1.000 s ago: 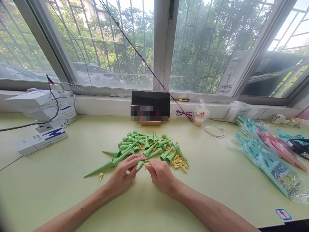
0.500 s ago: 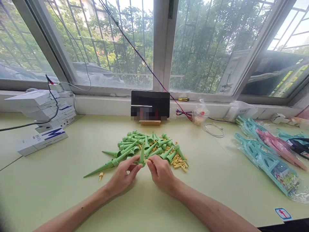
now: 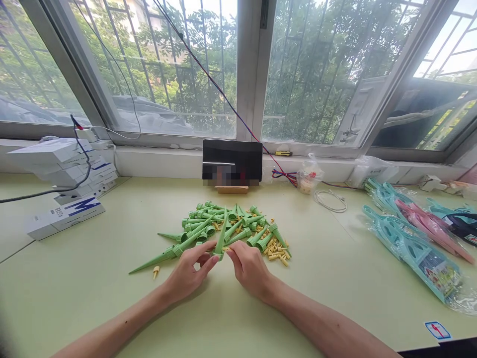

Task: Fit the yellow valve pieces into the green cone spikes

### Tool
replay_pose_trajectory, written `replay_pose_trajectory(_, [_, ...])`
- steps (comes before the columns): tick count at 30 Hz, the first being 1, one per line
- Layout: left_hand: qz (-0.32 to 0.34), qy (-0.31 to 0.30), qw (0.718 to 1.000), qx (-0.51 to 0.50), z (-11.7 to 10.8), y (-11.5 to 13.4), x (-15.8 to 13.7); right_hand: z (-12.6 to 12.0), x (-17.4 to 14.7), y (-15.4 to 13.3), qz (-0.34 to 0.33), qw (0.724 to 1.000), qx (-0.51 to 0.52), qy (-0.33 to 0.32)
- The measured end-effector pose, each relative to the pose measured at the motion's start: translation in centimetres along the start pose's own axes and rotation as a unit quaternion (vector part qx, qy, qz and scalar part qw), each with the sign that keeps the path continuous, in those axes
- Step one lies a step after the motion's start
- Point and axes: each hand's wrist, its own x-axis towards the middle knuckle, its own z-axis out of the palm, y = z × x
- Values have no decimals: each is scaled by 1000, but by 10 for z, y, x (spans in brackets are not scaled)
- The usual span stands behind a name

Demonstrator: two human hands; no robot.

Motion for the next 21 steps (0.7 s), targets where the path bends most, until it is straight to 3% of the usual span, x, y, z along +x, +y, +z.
replay_pose_trajectory(16, [30,4,998,-54,-7,9,4,-1,-1,-3,12,999,-22,-32])
replay_pose_trajectory(21, [19,16,999,-27,-6,9,2,0,0,-3,3,999,-36,-28])
